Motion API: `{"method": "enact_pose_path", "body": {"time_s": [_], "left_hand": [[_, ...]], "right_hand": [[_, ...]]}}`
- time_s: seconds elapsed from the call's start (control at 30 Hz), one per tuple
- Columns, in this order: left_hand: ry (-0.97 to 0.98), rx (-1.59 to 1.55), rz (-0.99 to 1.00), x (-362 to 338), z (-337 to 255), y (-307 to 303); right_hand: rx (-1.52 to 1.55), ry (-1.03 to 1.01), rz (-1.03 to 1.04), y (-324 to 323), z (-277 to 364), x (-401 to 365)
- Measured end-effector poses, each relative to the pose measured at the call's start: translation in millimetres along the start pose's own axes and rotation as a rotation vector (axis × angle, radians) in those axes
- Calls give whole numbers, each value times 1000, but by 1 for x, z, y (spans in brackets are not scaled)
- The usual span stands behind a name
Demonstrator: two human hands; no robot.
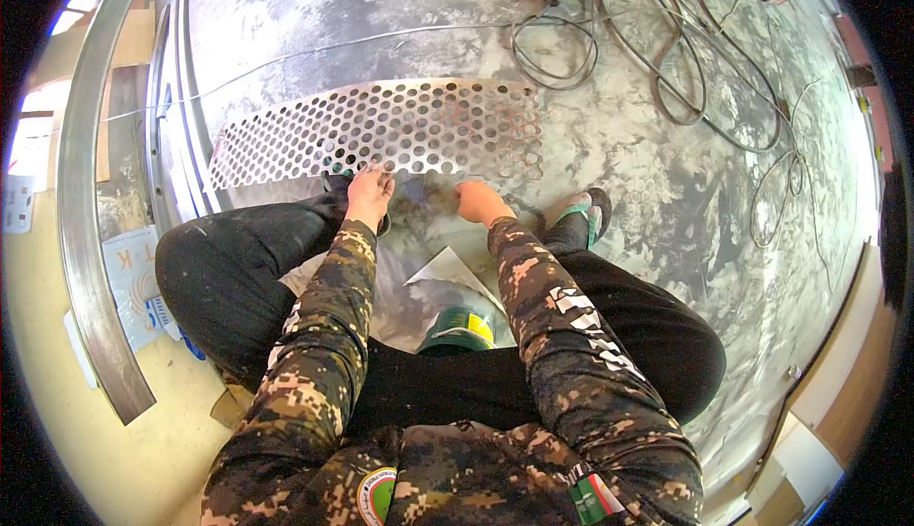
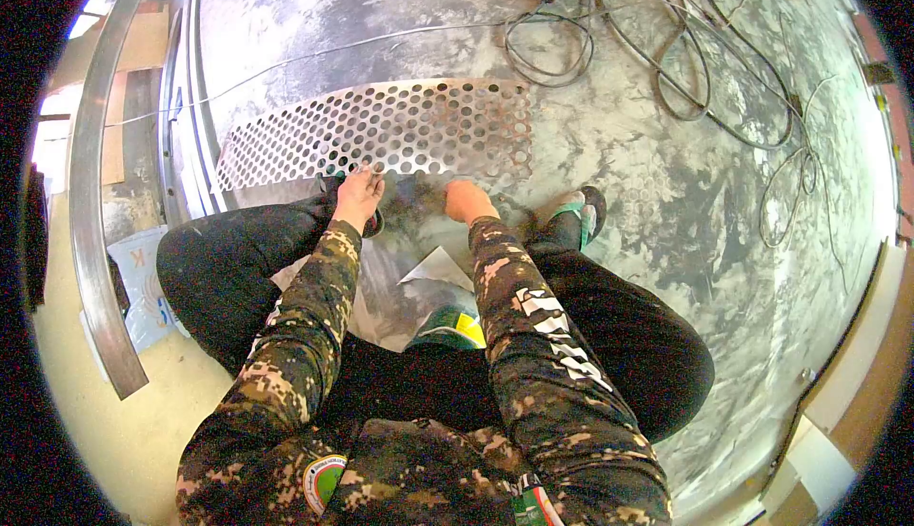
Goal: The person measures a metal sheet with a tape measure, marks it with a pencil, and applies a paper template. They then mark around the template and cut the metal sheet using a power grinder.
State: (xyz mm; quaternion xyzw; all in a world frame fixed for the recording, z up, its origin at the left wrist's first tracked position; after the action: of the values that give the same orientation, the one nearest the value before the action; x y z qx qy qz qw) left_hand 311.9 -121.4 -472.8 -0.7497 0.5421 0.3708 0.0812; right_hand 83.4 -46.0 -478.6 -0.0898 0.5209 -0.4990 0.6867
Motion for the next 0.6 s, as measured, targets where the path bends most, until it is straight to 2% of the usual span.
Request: {"method": "enact_pose_path", "body": {"time_s": [0.6], "left_hand": [[-29, 9, 17, -5, -1, 3]], "right_hand": [[37, 11, -9, -5, 1, -6]]}}
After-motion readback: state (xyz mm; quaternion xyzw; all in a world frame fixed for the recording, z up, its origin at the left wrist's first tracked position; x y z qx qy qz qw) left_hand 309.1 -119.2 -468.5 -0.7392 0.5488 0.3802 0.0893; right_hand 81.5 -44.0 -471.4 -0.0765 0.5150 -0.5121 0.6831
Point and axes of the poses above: each hand's wrist, its own x-axis towards the middle knuckle, its own y-axis out of the palm, z = x × y, the point moved 8 cm from there along x, towards the middle knuckle, and after that the axes turned 10 degrees about y, right-handed, at the moved point
